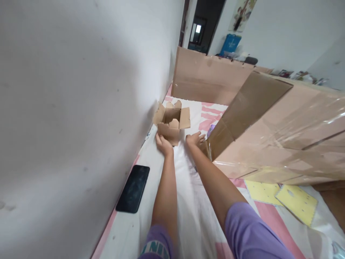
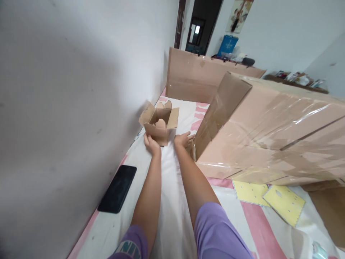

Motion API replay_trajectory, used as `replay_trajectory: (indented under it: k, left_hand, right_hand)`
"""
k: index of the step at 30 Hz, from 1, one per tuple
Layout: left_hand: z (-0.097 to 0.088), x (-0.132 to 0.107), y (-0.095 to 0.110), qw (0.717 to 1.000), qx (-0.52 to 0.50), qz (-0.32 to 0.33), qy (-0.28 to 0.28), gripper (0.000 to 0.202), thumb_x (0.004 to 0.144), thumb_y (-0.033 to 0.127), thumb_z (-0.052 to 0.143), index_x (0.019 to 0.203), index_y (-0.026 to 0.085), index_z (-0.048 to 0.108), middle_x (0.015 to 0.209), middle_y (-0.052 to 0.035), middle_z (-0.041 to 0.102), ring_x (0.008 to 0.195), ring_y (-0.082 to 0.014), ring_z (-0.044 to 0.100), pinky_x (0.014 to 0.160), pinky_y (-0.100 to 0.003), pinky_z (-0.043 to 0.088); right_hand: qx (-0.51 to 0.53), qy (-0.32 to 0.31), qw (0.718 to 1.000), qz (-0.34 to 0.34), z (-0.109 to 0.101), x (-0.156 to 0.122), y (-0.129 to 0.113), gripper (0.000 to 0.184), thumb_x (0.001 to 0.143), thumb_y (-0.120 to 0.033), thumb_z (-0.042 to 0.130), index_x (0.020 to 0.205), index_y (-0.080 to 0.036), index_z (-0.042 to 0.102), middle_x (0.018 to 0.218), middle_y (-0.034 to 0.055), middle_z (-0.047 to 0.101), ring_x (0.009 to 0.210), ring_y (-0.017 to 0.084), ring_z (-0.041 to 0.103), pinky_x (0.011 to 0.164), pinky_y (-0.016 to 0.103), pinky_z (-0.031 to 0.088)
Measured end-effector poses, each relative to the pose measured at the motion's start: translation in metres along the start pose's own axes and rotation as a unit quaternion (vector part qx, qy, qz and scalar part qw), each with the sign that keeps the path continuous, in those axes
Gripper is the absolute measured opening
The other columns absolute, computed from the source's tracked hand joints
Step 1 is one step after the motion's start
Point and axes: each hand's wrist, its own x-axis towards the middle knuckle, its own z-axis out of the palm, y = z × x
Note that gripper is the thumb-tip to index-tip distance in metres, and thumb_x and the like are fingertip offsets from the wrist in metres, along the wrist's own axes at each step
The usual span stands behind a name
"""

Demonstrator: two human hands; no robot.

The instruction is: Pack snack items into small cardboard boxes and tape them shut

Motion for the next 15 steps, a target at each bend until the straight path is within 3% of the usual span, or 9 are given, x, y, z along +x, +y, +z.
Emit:
replay_trajectory:
  k: [4, 9, 13, 15]
  left_hand:
    - [-0.002, 0.0, 0.003, 0.998, -0.018, -0.034, 0.048, 0.062, 0.097, 0.029, 0.024, 0.154, 0.015, 0.046, 0.151, -0.016, 0.057, 0.139, -0.0256, 0.056, 0.114, -0.037, 0.046]
    - [0.001, 0.0, 0.003, 0.998, -0.019, -0.036, 0.048, 0.064, 0.096, 0.028, 0.022, 0.154, 0.015, 0.047, 0.147, -0.015, 0.06, 0.135, -0.0242, 0.059, 0.111, -0.034, 0.048]
    - [0.004, 0.003, 0.001, 0.998, -0.002, -0.037, 0.043, 0.067, 0.096, 0.027, 0.02, 0.159, 0.014, 0.042, 0.148, -0.0155, 0.06, 0.136, -0.0256, 0.059, 0.111, -0.036, 0.05]
    - [0.006, 0.005, 0.001, 0.999, 0.004, -0.037, 0.035, 0.068, 0.097, 0.026, 0.017, 0.161, 0.014, 0.037, 0.15, -0.0155, 0.058, 0.136, -0.0257, 0.059, 0.109, -0.035, 0.051]
  right_hand:
    - [-0.018, 0.027, 0.999, 0.017, -0.001, 0.015, 0.004, 0.082, 0.085, -0.016, 0.059, 0.16, -0.007, 0.026, 0.152, 0.0308, 0.04, 0.142, 0.04, 0.044, 0.117, 0.057, 0.035]
    - [-0.039, 0.04, 0.998, 0.033, 0.008, 0.022, 0.004, 0.092, 0.083, -0.017, 0.063, 0.163, -0.003, 0.021, 0.153, 0.0367, 0.04, 0.14, 0.043, 0.047, 0.114, 0.061, 0.037]
    - [-0.061, 0.073, 0.995, -0.017, 0.008, 0.037, -0.015, 0.096, 0.084, -0.018, 0.066, 0.166, -0.009, 0.018, 0.165, 0.0335, 0.025, 0.154, 0.042, 0.029, 0.121, 0.063, 0.027]
    - [-0.09, 0.083, 0.992, -0.043, 0.005, 0.051, -0.023, 0.095, 0.086, -0.017, 0.067, 0.166, -0.006, 0.017, 0.168, 0.0349, 0.018, 0.157, 0.043, 0.02, 0.121, 0.066, 0.023]
